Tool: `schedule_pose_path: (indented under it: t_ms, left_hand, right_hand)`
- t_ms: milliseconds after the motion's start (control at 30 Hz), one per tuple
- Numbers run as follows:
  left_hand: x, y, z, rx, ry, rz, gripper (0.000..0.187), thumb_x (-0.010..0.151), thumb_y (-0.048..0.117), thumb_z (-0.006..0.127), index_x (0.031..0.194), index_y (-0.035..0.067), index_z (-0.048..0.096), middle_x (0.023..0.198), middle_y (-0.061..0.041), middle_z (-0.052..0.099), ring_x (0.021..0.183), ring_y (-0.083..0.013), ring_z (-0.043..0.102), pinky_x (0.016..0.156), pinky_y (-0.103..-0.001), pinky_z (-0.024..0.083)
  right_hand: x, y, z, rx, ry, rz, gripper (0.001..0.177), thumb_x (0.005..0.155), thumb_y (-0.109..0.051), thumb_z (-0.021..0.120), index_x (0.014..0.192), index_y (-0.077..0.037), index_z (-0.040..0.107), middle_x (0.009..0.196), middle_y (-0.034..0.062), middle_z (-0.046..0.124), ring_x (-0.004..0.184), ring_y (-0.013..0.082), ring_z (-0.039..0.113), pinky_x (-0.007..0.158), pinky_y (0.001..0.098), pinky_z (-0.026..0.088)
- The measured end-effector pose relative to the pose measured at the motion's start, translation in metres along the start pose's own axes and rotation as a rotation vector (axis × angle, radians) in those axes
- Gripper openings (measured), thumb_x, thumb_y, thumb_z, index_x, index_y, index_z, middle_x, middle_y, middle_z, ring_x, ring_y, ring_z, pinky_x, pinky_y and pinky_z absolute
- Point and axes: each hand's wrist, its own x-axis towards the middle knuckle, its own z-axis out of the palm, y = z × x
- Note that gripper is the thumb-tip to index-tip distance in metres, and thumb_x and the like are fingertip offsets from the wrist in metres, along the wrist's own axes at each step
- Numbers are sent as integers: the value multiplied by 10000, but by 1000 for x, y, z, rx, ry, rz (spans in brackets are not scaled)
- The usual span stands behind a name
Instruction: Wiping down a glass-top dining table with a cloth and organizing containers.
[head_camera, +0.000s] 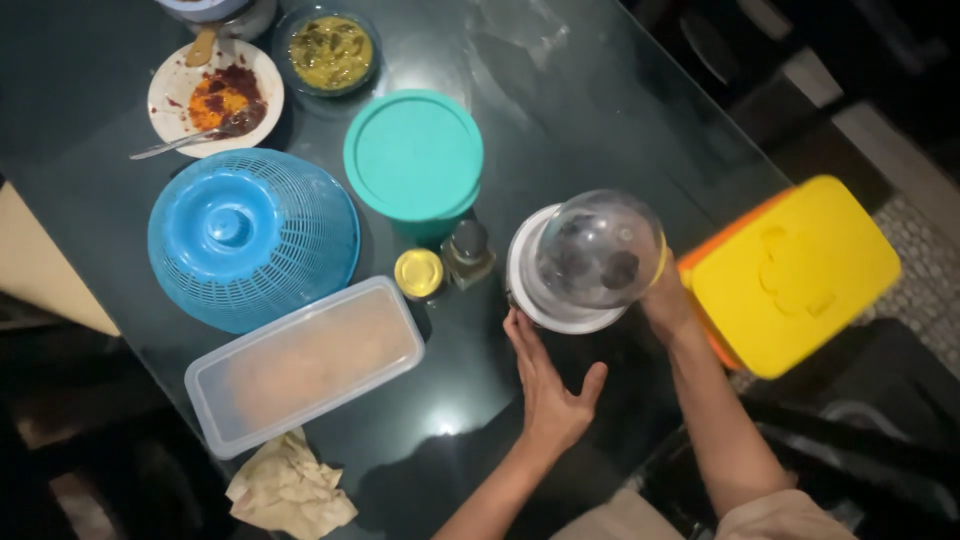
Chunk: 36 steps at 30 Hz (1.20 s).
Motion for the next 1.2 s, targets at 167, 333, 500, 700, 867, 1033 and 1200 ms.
schedule_pose_path:
  t_ms: [167,333,500,700,867,1033,1200]
  left_hand:
    - [-34,3,-11,-28,-82,13,1191,893,466,769,1635,-54,-4,1692,-339,64,1547,-504,258,1263,-526,245]
    - [-78,5,-17,-10,-192,26,1221,884,496,767,1631,-67,-17,1695,-351,27,1539,-523,243,1245,-535,248]
    - [-120,13,-20,-66,-351,36,1207,889,473,758,1619,-95,-18,1691,-347,20,1534,-528,236,1249,-530,254]
    - [-142,12,-21,-47,-439,73,1133,918,438,744,1624,-94,36,1696,-334,70,1543,-525,226,1239,-543,242]
    - [-125,13,-47,33,-348,125,906,940,387,728,1589,-47,269,1691,-319,198,1531,-500,282,1236,-538,255]
    - [-69,13,-95,-11,-135,112,783,959,335,700,1557,-17,337,1633,-217,386,1523,-417,372,1246,-508,279]
    - [-9,11,-142,115,76,138,604,1003,259,673,1507,22,440,1654,-236,351,1556,-416,314,1247,-498,260]
  right_hand:
    - [-60,23,-18,-13,182,101,366,1053,-186,545,1374,-11,564,1294,71,631,1168,165,599,1018,324,497]
    - [-121,13,-22,-50,279,123,417,1046,-220,521,1421,-40,547,1370,51,605,1245,155,571,1069,315,461]
    - [-175,17,-35,-159,354,60,464,1018,-207,560,1441,-18,528,1418,59,566,1287,180,533,1082,316,434]
    - [-210,-2,-36,-328,492,135,416,1065,-260,510,1393,-12,569,1371,67,601,1240,165,560,1051,309,456]
    - [-208,-64,-5,-372,653,-190,424,1117,-251,514,1457,2,496,1483,129,521,1404,238,478,1224,374,349]
    - [-206,-137,56,-371,612,-537,388,1144,-190,529,1480,-11,460,1649,158,379,1567,285,336,1351,433,226]
    - [-179,-187,125,-569,472,-621,329,1079,-120,568,1390,-16,547,1632,177,335,1563,308,299,1340,443,215]
